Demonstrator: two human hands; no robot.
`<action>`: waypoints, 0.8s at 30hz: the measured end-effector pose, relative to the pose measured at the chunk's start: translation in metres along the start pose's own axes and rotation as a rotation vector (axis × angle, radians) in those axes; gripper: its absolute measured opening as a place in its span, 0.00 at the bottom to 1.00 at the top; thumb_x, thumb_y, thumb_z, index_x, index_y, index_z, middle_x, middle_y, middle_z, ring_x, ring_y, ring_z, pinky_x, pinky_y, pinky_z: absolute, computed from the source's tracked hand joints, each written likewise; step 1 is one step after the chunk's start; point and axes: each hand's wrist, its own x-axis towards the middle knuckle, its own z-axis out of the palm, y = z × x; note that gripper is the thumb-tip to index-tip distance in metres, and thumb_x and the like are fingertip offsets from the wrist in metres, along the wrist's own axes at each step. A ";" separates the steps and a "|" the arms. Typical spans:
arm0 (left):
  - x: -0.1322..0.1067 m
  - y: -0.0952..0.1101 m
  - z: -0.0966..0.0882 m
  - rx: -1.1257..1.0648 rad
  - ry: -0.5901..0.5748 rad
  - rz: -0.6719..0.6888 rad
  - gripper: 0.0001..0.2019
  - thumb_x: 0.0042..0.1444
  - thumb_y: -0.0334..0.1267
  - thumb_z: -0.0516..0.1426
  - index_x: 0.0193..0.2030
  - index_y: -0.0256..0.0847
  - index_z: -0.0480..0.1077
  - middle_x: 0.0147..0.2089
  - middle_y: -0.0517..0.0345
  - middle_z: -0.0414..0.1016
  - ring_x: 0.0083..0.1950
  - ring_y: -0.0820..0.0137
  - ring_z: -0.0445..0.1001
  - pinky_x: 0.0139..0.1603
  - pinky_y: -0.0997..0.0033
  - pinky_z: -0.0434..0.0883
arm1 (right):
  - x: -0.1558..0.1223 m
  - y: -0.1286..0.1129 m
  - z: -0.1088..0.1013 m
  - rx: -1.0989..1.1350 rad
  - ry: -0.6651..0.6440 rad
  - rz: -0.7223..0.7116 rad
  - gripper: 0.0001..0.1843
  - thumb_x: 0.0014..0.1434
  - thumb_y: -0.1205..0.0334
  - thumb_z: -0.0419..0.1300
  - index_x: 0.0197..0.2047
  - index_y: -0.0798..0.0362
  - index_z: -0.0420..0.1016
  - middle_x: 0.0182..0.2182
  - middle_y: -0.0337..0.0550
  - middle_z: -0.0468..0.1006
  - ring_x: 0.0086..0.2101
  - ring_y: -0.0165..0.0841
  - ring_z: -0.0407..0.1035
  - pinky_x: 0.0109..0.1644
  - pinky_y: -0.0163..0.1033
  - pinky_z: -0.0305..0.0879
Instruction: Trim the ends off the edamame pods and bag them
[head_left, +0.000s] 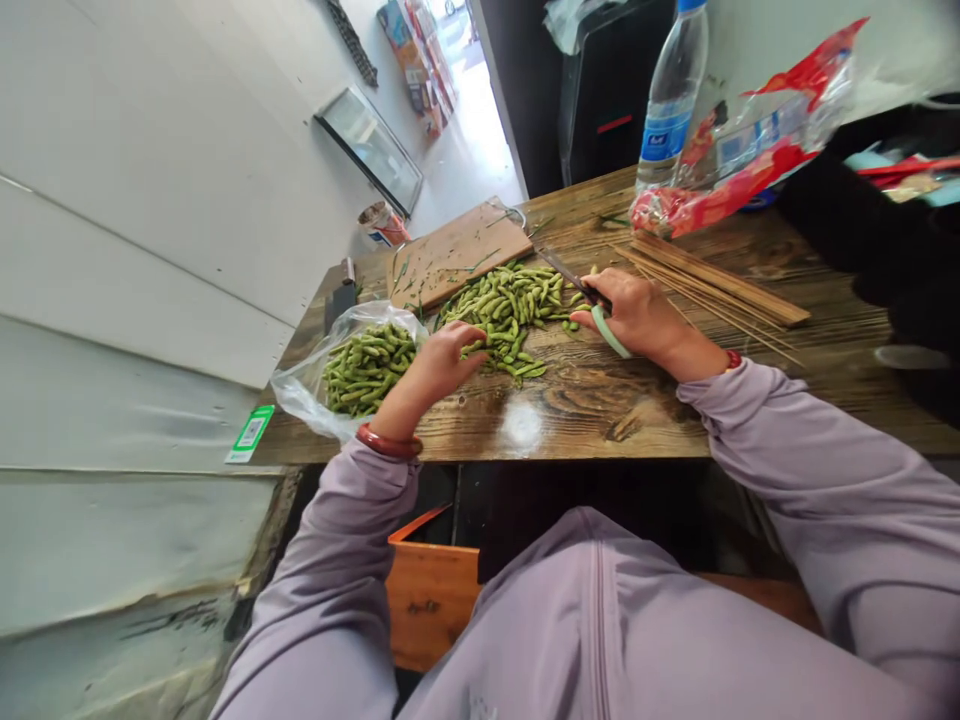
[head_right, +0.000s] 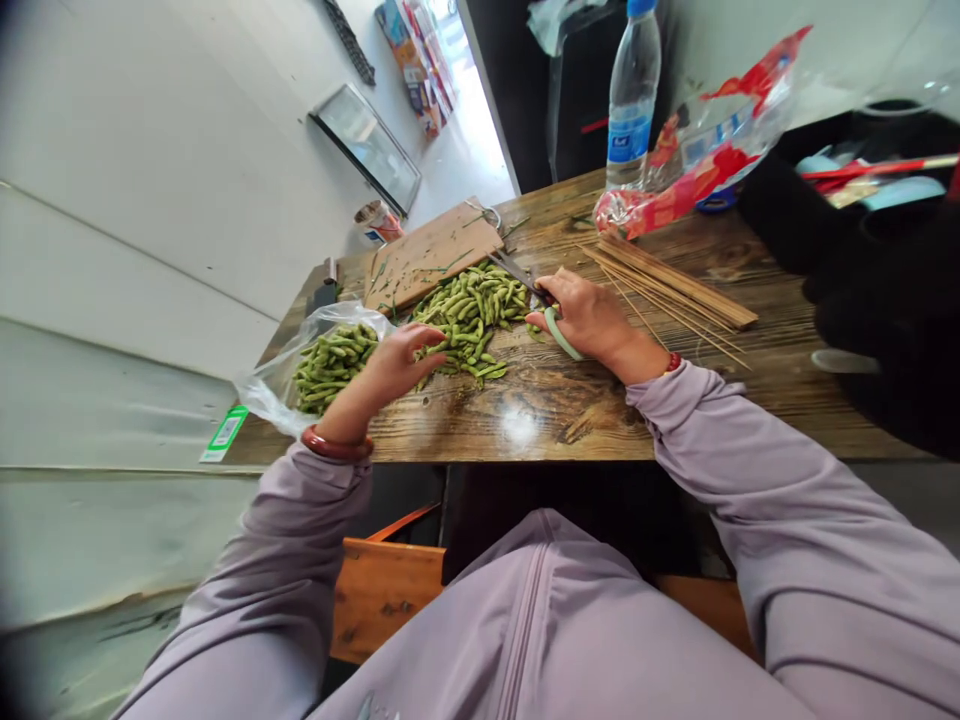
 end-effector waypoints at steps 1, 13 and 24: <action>0.001 0.003 0.011 0.025 -0.007 0.039 0.18 0.51 0.40 0.66 0.50 0.38 0.77 0.55 0.41 0.76 0.58 0.54 0.74 0.62 0.53 0.69 | 0.000 -0.002 -0.001 -0.008 0.002 0.006 0.21 0.64 0.53 0.63 0.53 0.61 0.74 0.44 0.58 0.78 0.44 0.45 0.72 0.46 0.44 0.66; 0.031 0.007 0.057 0.381 0.070 0.069 0.30 0.59 0.41 0.61 0.68 0.37 0.65 0.75 0.34 0.54 0.76 0.45 0.51 0.74 0.42 0.48 | 0.005 0.012 0.010 0.051 0.183 0.018 0.20 0.64 0.49 0.62 0.52 0.54 0.75 0.43 0.53 0.79 0.44 0.47 0.74 0.48 0.49 0.70; 0.113 0.066 0.070 0.281 -0.081 0.254 0.23 0.63 0.38 0.57 0.65 0.38 0.68 0.68 0.40 0.66 0.68 0.53 0.65 0.69 0.51 0.61 | 0.010 0.020 0.005 0.121 0.318 0.061 0.21 0.63 0.46 0.62 0.52 0.53 0.75 0.38 0.50 0.79 0.40 0.45 0.74 0.48 0.51 0.70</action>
